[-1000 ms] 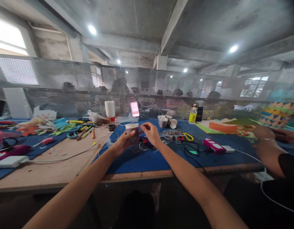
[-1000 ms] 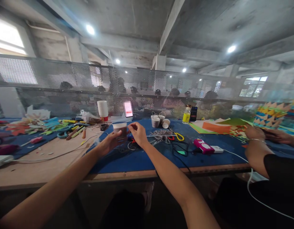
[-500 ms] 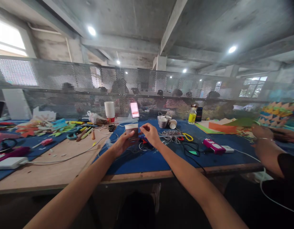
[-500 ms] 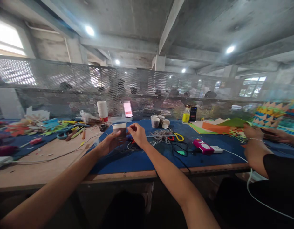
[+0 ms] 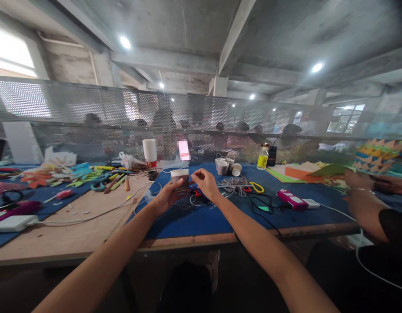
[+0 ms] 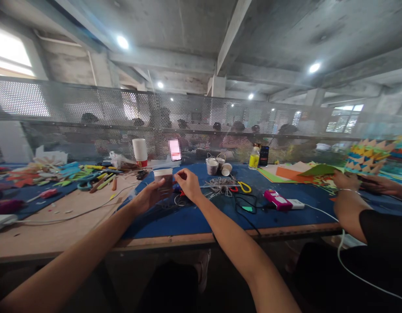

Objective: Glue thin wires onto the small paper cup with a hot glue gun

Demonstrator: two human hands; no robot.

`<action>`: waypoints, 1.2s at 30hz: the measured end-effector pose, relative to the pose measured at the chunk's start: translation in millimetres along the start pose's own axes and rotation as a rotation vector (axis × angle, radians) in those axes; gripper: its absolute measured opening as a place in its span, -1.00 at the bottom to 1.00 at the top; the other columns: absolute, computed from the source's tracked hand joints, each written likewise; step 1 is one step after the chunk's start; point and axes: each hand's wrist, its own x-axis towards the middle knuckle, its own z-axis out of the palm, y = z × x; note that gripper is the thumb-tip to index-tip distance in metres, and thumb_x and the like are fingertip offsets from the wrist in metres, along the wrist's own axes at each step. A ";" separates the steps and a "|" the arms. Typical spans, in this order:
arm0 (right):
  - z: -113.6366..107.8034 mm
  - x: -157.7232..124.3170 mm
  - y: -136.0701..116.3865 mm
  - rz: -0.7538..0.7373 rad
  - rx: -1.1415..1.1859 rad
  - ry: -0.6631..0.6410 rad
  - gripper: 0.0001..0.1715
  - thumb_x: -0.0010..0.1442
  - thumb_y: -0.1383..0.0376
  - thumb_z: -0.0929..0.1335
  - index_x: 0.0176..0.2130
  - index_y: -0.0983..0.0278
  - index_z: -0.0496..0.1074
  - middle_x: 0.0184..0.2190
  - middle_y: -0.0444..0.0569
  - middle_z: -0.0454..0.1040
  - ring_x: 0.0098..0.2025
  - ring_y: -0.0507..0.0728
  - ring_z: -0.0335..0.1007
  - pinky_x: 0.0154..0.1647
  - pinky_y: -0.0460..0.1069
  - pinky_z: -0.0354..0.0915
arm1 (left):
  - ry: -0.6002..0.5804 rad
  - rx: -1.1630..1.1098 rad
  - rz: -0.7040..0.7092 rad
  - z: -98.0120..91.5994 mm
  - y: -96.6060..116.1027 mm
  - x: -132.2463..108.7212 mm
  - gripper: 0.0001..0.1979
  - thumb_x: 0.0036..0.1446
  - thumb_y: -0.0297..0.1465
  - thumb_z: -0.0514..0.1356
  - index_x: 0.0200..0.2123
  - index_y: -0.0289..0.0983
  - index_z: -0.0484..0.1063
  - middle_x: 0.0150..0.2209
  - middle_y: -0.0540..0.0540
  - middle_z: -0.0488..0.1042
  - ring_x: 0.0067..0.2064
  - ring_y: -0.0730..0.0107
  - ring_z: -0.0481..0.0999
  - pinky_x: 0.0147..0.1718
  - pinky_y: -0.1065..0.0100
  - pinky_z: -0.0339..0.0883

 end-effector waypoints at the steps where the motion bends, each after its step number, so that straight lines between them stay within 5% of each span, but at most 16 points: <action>1: -0.1 0.1 0.3 0.001 0.001 -0.002 -0.80 0.22 0.12 0.36 -0.33 0.19 0.42 -0.41 -0.12 0.57 -0.29 0.13 0.54 -0.14 0.00 0.39 | 0.004 0.004 0.000 0.1 0.0 0.0 -0.61 0.15 -0.30 0.36 0.04 -0.28 0.58 -0.03 -0.24 0.65 -0.16 0.19 0.63 -0.11 0.22 0.46; 36: -0.2 2.8 4.9 0.024 -0.010 -0.025 -0.85 0.20 0.18 0.37 -0.35 0.19 0.41 -0.43 -0.12 0.57 -0.30 0.13 0.53 -0.17 -0.01 0.41 | -0.043 0.002 0.018 -0.3 -1.4 -0.9 -0.64 0.16 -0.34 0.35 0.03 -0.30 0.59 -0.01 -0.24 0.64 -0.07 0.13 0.61 -0.05 0.19 0.46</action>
